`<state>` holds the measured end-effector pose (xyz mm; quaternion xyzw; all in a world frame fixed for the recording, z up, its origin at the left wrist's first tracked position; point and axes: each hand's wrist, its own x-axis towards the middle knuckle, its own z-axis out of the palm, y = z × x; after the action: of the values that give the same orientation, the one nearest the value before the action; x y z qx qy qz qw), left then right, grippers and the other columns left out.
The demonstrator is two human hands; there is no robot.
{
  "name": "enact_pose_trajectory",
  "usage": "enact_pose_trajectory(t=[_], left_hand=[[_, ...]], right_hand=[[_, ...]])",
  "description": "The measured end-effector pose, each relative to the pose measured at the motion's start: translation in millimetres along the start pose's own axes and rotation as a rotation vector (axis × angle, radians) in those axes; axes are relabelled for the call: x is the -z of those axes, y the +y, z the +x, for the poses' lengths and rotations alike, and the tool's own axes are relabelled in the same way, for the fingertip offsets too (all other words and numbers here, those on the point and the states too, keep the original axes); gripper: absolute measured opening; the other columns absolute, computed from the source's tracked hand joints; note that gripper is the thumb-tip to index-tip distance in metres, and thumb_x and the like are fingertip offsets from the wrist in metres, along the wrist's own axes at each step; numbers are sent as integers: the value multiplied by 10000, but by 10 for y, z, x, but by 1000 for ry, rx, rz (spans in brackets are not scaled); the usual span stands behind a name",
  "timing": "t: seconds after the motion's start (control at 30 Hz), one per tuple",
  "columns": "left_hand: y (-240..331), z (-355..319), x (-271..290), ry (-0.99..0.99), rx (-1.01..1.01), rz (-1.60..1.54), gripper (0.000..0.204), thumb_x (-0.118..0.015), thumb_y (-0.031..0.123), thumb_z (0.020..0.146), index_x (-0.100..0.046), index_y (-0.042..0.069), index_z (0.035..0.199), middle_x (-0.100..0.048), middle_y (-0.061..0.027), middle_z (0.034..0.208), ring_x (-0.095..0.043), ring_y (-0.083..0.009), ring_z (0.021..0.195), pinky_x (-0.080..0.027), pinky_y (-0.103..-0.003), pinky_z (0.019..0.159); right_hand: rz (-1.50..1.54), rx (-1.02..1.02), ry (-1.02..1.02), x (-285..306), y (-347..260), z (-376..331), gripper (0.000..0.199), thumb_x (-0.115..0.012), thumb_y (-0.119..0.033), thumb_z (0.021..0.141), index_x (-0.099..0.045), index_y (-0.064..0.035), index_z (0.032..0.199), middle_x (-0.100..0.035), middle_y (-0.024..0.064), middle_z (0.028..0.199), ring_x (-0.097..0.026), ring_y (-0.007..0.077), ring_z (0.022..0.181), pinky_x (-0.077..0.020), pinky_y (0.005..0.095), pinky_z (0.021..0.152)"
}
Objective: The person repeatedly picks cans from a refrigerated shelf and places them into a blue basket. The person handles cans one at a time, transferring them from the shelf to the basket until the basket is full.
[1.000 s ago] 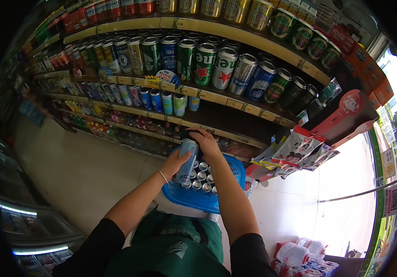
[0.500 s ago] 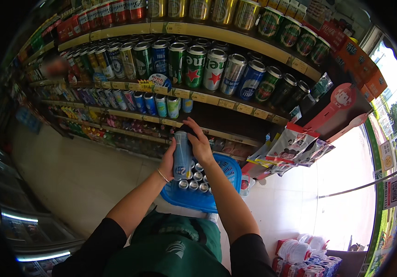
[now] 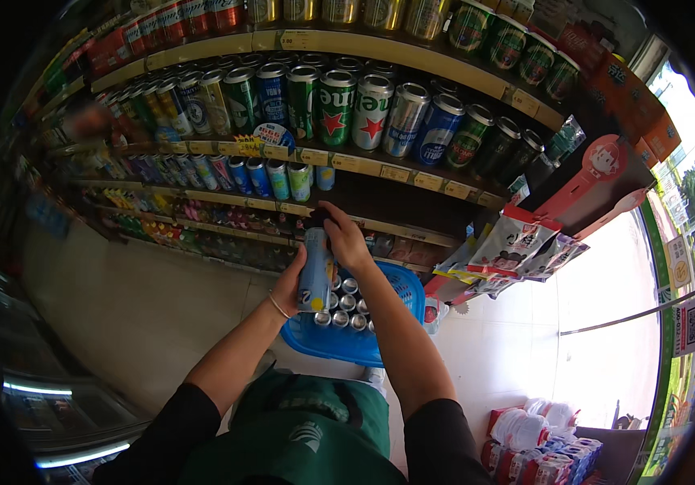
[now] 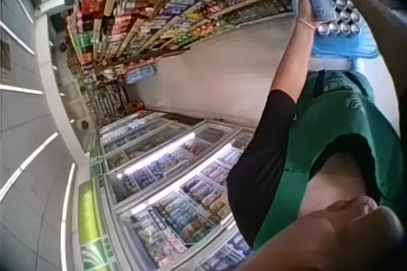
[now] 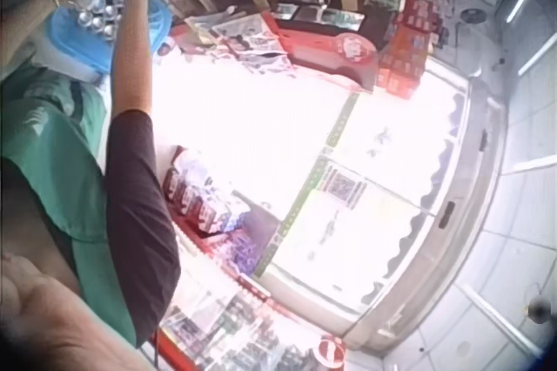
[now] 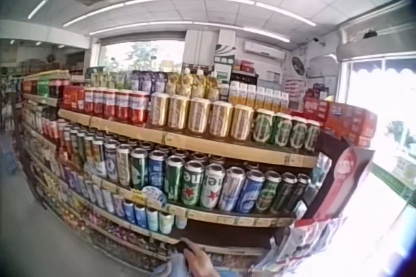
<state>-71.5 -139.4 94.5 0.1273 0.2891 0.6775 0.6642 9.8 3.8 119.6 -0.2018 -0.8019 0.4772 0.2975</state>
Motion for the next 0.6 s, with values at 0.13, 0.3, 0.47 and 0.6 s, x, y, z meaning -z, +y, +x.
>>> enact_pose_trajectory(t=[0.13, 0.3, 0.47, 0.6], left_hand=[[134, -29, 152, 34, -79, 391, 534, -705, 349, 866, -495, 81, 1278, -621, -99, 1117, -626, -193, 993, -520, -341, 867], [-126, 185, 608, -1, -227, 1045, 722, -837, 275, 730, -483, 75, 1327, -588, -110, 1228, -573, -237, 1129, -469, -363, 952], [-721, 328, 499, -148, -37, 1038, 731, -820, 235, 747, -448, 68, 1355, -561, -112, 1282, -557, -236, 1161, -460, -373, 992], [-1315, 417, 560, -238, 45, 1014, 788, -837, 234, 714, -438, 64, 1371, -567, -143, 1279, -570, -259, 1162, -477, -378, 970]], right_hand=[[25, -107, -78, 299, 109, -8, 320, -491, -85, 840, -668, -23, 1099, -596, 166, 1227, -567, 270, 1125, -434, 343, 953], [-342, -194, -292, 262, -235, -391, 558, -731, -370, 771, -606, -84, 1234, -651, 155, 1137, -649, 274, 1017, -506, 373, 891], [-664, -394, -204, 322, 39, -972, 591, -801, -421, 620, -662, -102, 1098, -682, 126, 1010, -671, 317, 894, -541, 396, 767], [-750, -605, -165, 426, 212, -1473, 552, -797, -415, 629, -653, -127, 1077, -667, 88, 1002, -666, 296, 898, -535, 392, 752]])
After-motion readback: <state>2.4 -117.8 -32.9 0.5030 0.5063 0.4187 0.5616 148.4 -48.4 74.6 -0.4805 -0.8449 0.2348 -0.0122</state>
